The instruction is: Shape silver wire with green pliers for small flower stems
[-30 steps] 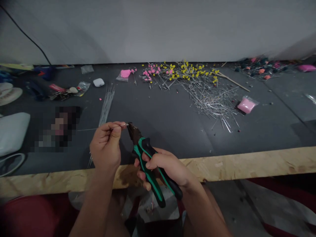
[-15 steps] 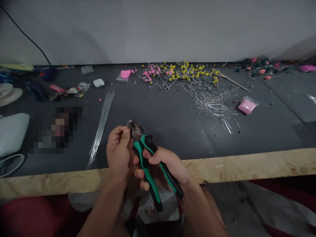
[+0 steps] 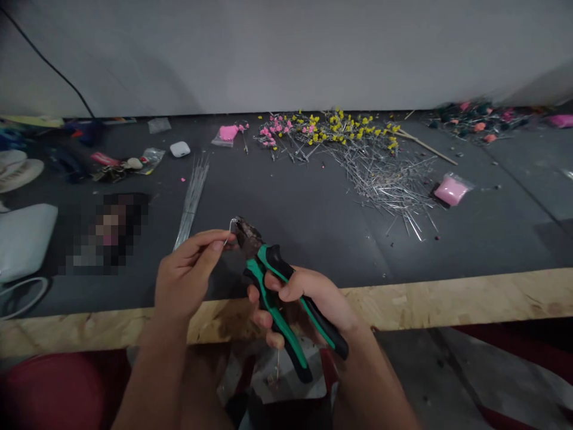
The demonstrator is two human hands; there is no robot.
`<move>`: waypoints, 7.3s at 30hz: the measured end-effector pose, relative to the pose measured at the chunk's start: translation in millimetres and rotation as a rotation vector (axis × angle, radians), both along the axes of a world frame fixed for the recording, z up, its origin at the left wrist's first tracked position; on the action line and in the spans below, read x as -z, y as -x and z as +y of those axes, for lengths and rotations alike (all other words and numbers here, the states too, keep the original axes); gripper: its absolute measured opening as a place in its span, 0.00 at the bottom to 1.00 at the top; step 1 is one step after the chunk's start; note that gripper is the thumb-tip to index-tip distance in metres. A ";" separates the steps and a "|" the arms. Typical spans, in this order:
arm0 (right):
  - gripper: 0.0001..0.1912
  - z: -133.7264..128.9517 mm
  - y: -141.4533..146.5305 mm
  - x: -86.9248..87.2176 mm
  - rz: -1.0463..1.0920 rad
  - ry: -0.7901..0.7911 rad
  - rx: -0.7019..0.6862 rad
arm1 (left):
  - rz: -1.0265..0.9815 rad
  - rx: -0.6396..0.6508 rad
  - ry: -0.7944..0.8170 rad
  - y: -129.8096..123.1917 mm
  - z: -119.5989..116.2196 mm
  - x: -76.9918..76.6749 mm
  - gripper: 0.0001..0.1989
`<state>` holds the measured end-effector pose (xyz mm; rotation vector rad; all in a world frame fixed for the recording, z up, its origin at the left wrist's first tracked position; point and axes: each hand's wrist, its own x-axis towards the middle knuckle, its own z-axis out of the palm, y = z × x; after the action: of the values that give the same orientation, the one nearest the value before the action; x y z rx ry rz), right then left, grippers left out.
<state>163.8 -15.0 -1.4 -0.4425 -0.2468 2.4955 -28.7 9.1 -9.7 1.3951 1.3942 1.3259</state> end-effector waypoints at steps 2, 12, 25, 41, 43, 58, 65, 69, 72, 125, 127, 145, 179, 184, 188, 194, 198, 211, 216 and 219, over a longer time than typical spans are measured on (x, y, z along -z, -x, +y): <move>0.08 -1.9 -0.3 2.0 -0.017 -0.010 -0.021 | 0.020 0.036 -0.028 11.9 4.6 -0.4 0.05; 0.05 -6.9 5.3 -2.7 -0.074 -0.059 -0.076 | -0.099 0.164 0.013 32.4 14.7 5.9 0.10; 0.07 -10.1 9.5 -0.1 -0.044 -0.034 -0.068 | -0.225 0.141 0.025 30.3 19.1 12.8 0.09; 0.07 -9.7 10.5 2.4 -0.066 -0.057 -0.044 | 0.206 -0.172 -0.328 7.7 13.2 6.8 0.04; 0.07 -9.7 11.8 0.2 -0.097 -0.058 -0.033 | 0.270 -0.244 -0.348 2.4 11.7 7.7 0.03; 0.07 -11.7 12.7 -1.6 -0.080 -0.022 -0.084 | 0.343 -0.186 -0.360 4.2 15.0 3.9 0.10; 0.08 -13.2 9.7 -0.3 -0.074 -0.008 -0.097 | 0.470 0.027 -0.303 21.9 15.9 -2.2 0.10; 0.08 -13.2 5.8 -1.3 -0.087 -0.002 -0.078 | 0.609 0.068 -0.307 29.3 16.3 -5.4 0.08; 0.08 -12.2 3.3 -0.7 -0.069 -0.013 -0.078 | 0.637 0.061 -0.351 31.3 15.8 -8.0 0.07; 0.09 -5.1 -2.4 2.7 -0.085 -0.001 -0.047 | -0.380 -0.020 0.008 13.1 9.6 11.3 0.10; 0.08 -6.8 -2.8 2.7 -0.086 -0.002 -0.059 | -0.386 0.031 0.058 19.9 9.8 10.0 0.08; 0.11 -45.9 -6.1 -46.7 -0.305 -0.085 -0.110 | -0.544 0.161 -0.078 0.2 -8.0 7.9 0.15; 0.08 -1.2 -1.5 -10.5 -0.294 -0.300 -0.082 | -0.167 -0.301 -0.347 -25.4 38.1 -2.1 0.07; 0.11 -7.4 -13.0 -13.1 -0.259 -0.322 -0.104 | -0.191 -0.078 -0.396 -21.2 41.3 -11.5 0.11; 0.14 -2.8 -15.2 -11.6 -0.223 -0.291 -0.142 | -0.177 0.027 -0.327 -18.0 42.5 -10.1 0.11; 0.08 5.2 -17.3 2.7 -0.114 -0.211 -0.057 | -0.054 0.077 -0.203 -10.3 41.3 -6.8 0.09; 0.10 7.1 -23.1 7.0 -0.077 -0.188 -0.059 | 0.100 0.198 -0.147 -1.0 40.5 -11.6 0.12; 0.09 10.9 -25.0 14.2 -0.066 -0.088 0.020 | 0.319 -0.050 -0.262 -13.3 36.0 -7.0 0.02; 0.08 17.1 -18.7 16.6 -0.151 -0.029 0.004 | 0.545 -0.170 -0.264 -24.8 36.2 -0.3 0.14; 0.07 17.8 -15.6 17.4 -0.212 -0.015 0.026 | 0.606 -0.164 -0.254 -25.8 37.9 4.9 0.17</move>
<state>179.4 2.8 -18.9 -0.7003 -0.3403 2.4202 -2.9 47.0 -14.6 2.0041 1.8046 1.2678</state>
